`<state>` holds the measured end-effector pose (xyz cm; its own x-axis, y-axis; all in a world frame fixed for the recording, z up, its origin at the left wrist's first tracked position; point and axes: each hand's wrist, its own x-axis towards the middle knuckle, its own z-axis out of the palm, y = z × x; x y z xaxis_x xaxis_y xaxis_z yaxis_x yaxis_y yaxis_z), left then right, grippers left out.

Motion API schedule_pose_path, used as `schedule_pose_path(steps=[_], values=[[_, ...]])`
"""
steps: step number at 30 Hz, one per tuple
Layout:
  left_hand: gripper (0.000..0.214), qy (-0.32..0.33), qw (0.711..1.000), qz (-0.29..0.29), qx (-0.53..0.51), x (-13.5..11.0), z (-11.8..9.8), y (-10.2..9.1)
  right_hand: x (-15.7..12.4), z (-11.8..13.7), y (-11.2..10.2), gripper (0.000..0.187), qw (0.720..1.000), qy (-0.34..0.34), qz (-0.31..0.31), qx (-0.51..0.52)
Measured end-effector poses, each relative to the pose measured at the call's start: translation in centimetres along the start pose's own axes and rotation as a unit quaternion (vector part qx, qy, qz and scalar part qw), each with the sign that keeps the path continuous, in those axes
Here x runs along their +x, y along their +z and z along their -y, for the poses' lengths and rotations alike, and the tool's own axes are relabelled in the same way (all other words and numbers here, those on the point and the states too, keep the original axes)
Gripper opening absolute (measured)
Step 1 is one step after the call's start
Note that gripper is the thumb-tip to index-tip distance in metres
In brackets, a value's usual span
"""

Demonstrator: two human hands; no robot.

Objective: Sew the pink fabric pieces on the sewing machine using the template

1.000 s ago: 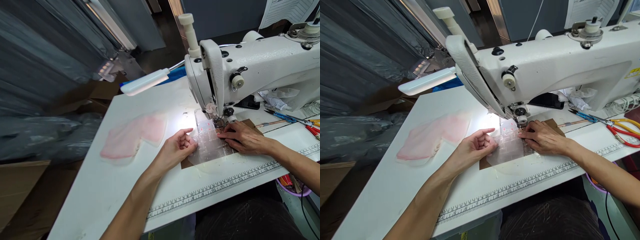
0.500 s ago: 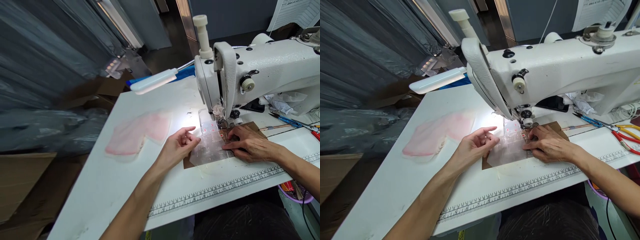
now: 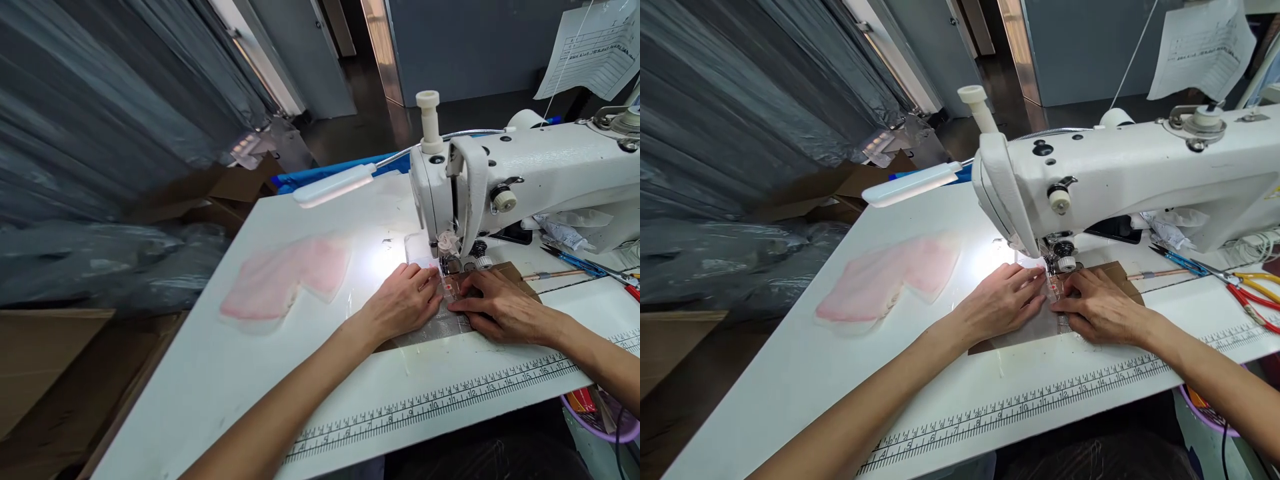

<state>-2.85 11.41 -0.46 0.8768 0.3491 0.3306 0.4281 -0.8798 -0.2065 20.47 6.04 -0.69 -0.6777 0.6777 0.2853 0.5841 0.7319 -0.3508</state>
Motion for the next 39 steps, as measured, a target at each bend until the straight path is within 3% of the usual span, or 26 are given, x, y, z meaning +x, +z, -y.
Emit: schedule_pose_path(steps=[9,24,33,39], values=[[0.040,-0.052,0.992,0.106,0.034,0.9,1.4,0.2,0.6,-0.9,1.3,0.035,0.999,0.015,-0.040,-0.016],[0.040,-0.049,0.994,0.070,-0.067,0.2,1.9,0.2,0.7,-0.6,1.0,0.034,0.999,0.038,-0.020,-0.005],[0.044,-0.105,0.990,0.066,-0.067,0.2,0.6,0.2,0.5,-0.7,1.3,0.033,0.998,0.035,-0.047,-0.005],[0.042,-0.132,0.983,0.054,-0.118,0.1,0.9,0.1,0.5,-0.7,1.3,0.033,0.998,0.024,-0.066,-0.007]])
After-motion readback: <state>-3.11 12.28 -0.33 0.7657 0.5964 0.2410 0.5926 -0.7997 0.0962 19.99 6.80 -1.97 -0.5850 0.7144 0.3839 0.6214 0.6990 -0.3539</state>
